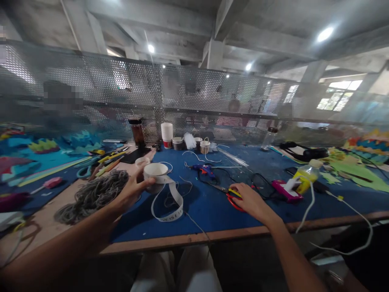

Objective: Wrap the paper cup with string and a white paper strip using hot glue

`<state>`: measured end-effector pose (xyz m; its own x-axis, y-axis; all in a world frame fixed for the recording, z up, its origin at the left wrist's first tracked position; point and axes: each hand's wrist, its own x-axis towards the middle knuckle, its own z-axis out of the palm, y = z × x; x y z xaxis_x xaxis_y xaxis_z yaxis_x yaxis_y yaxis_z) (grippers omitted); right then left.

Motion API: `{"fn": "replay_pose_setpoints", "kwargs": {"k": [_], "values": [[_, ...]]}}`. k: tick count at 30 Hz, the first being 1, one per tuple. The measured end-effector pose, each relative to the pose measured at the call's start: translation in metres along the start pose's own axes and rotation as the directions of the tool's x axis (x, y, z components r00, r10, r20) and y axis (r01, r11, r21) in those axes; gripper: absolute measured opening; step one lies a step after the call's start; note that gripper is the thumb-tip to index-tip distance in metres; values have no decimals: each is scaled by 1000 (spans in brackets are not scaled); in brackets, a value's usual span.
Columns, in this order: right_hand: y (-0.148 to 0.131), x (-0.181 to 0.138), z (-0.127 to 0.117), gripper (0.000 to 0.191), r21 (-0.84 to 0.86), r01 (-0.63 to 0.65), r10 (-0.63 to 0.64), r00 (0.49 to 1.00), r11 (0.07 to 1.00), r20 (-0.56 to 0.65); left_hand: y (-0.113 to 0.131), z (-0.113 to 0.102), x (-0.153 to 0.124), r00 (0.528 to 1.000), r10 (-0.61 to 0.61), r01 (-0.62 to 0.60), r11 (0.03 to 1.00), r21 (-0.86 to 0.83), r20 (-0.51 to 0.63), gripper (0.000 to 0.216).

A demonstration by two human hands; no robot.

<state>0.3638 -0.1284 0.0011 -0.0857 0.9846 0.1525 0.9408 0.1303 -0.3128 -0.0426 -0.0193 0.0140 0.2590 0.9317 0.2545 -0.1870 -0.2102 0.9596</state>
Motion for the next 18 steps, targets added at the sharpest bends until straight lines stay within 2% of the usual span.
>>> {"fn": "replay_pose_setpoints", "kwargs": {"k": [3,8,12,15,18], "values": [[1,-2,2,41,59,-48,49,999,997,-18,-2,0,0,1000,-13,13,1000,-15,10,63],[5,-8,-6,41,195,-89,100,994,977,-49,-2,-3,-1,998,-24,26,999,-45,63,50],[0,6,-17,45,347,-78,112,990,935,-82,1,-2,-3,990,-73,85,992,-95,118,46],[-29,41,-25,43,370,-36,83,990,928,-112,3,-1,-4,985,-106,122,986,-114,139,44],[-76,94,-24,36,206,23,11,987,978,-162,4,0,-5,982,-129,145,983,-115,139,46]]}}
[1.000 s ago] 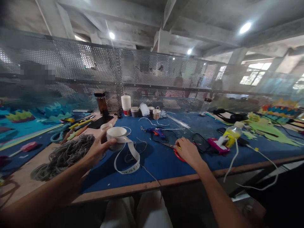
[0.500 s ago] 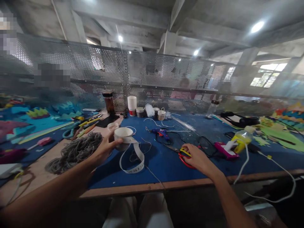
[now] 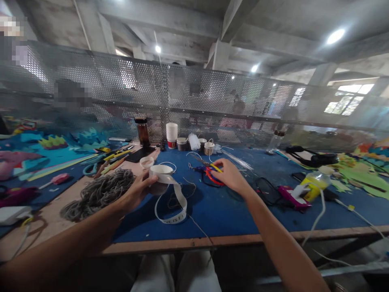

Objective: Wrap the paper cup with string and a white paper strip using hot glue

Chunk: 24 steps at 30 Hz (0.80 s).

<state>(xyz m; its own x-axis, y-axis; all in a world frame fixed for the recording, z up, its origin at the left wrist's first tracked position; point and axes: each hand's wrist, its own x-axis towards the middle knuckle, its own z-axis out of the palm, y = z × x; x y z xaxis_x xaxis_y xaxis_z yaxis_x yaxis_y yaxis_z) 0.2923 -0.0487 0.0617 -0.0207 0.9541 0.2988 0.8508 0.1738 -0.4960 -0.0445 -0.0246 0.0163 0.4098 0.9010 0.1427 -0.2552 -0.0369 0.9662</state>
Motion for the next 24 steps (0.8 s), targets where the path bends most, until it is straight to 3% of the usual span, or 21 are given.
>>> {"fn": "replay_pose_setpoints", "kwargs": {"k": [4,7,10,14,19,24], "values": [[-51,72,48,28,-88,53,-51,999,995,18,-1,0,0,1000,-13,13,1000,-4,17,47],[-71,111,87,27,-152,71,-65,997,986,46,-4,-1,1,1000,2,-2,1000,0,7,44],[-80,133,117,30,-219,58,-42,996,974,78,-8,-2,1,1000,22,-22,999,28,3,40],[-82,144,139,35,-298,33,-3,995,954,100,-9,0,1,1000,10,-11,999,47,20,42],[-74,139,133,35,-341,55,-13,992,938,125,-5,5,-1,1000,-27,28,997,69,-15,45],[-28,116,77,33,-362,-25,83,986,932,143,0,7,-4,998,-29,25,997,69,63,41]]}}
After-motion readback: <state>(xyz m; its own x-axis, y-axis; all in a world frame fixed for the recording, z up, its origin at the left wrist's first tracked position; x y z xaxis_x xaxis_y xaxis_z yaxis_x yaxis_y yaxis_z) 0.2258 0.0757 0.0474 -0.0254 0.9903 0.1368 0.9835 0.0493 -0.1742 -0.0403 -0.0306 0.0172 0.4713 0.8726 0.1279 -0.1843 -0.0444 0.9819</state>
